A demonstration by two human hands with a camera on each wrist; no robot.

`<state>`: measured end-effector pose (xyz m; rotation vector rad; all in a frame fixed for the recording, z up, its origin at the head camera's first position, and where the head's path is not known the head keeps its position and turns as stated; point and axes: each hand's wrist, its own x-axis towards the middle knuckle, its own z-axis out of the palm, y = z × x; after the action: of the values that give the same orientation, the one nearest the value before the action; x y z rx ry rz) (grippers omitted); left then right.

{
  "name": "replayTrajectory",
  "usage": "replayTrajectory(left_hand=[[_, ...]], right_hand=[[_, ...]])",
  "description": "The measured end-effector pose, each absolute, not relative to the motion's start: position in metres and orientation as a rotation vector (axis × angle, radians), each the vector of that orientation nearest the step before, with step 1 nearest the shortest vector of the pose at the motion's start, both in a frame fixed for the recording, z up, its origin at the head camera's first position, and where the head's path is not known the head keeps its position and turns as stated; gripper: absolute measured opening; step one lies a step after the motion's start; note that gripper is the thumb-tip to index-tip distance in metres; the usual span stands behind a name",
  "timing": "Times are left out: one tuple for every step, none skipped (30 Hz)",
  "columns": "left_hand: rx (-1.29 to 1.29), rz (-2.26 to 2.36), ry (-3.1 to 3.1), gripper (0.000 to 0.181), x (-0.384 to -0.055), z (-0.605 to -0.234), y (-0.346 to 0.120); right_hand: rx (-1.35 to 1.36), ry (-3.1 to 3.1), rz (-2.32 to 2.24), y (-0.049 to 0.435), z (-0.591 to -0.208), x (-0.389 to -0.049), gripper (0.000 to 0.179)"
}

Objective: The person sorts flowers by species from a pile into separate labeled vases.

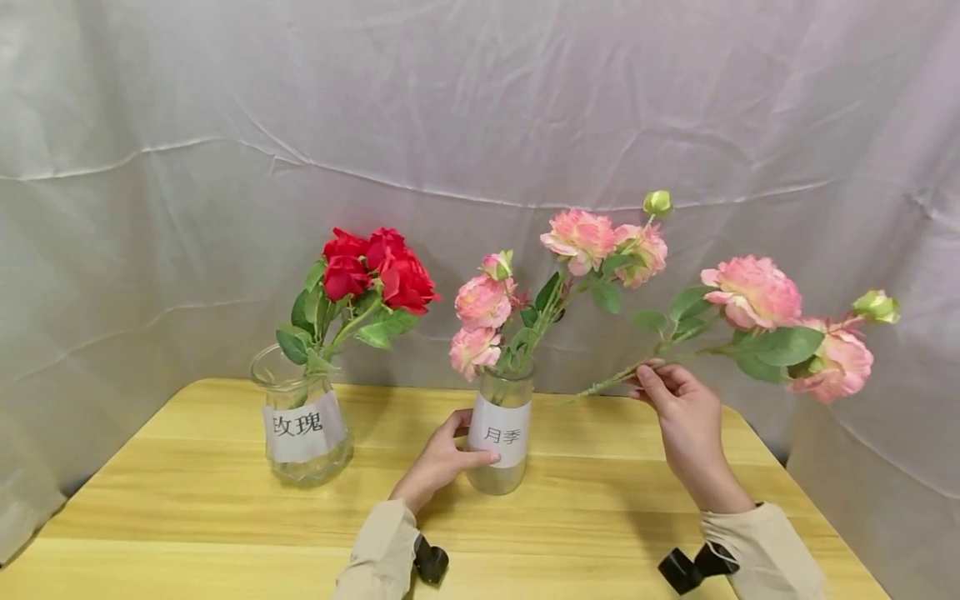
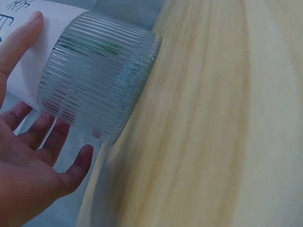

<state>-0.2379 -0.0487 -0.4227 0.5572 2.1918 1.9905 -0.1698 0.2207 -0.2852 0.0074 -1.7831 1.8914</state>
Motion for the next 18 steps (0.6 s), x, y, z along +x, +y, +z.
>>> replayTrajectory(left_hand=[[0.558,1.991,2.194,0.070,-0.238,-0.422,-0.049],[0.555,1.992,2.194,0.070,-0.238,-0.422,-0.049],[0.555,1.995,2.192,0.070,-0.238,-0.422,-0.049],[0.555,1.995,2.192,0.070,-0.238,-0.422,-0.048],[0.556,1.995,2.195,0.071,-0.238,-0.423,-0.048],[0.557,1.995,2.196,0.071,-0.238,-0.423,-0.048],[0.558,1.997,2.195,0.071,-0.237,-0.422,-0.048],[0.557,2.000,2.192,0.071,-0.237,-0.423,-0.048],[0.556,2.000,2.191,0.070,-0.237,-0.423,-0.048],[0.556,1.999,2.190,0.070,-0.238,-0.423,-0.048],[0.559,2.001,2.186,0.070,-0.238,-0.423,-0.048],[0.564,2.002,2.182,0.070,-0.238,-0.423,-0.048],[0.563,2.003,2.175,0.070,-0.238,-0.424,-0.048],[0.570,2.001,2.174,0.070,-0.239,-0.425,-0.048],[0.569,2.000,2.172,0.070,-0.240,-0.425,-0.049],[0.570,1.999,2.170,0.070,-0.240,-0.426,-0.049],[0.570,1.998,2.170,0.070,-0.240,-0.426,-0.049],[0.573,1.998,2.171,0.070,-0.240,-0.426,-0.049]], right_hand=[[0.001,-1.781,1.887,0.219,-0.283,-0.171,0.011],[-0.005,-1.779,1.885,0.217,-0.280,-0.172,0.013],[-0.008,-1.781,1.878,0.216,-0.277,-0.173,0.015],[-0.007,-1.778,1.877,0.214,-0.274,-0.175,0.017],[-0.003,-1.775,1.875,0.212,-0.272,-0.176,0.019],[0.006,-1.774,1.876,0.211,-0.269,-0.178,0.019],[0.012,-1.770,1.877,0.209,-0.266,-0.180,0.019],[0.020,-1.766,1.878,0.207,-0.263,-0.182,0.018],[0.032,-1.764,1.877,0.205,-0.261,-0.184,0.017],[0.040,-1.762,1.879,0.203,-0.259,-0.185,0.016],[0.048,-1.764,1.874,0.201,-0.257,-0.187,0.015],[0.052,-1.769,1.867,0.199,-0.255,-0.188,0.015],[0.055,-1.771,1.862,0.196,-0.254,-0.190,0.015],[0.061,-1.779,1.856,0.194,-0.252,-0.191,0.016],[0.065,-1.787,1.848,0.193,-0.251,-0.193,0.016],[0.069,-1.795,1.840,0.191,-0.250,-0.195,0.017],[0.074,-1.807,1.822,0.189,-0.249,-0.197,0.017],[0.079,-1.818,1.810,0.187,-0.248,-0.199,0.017]])
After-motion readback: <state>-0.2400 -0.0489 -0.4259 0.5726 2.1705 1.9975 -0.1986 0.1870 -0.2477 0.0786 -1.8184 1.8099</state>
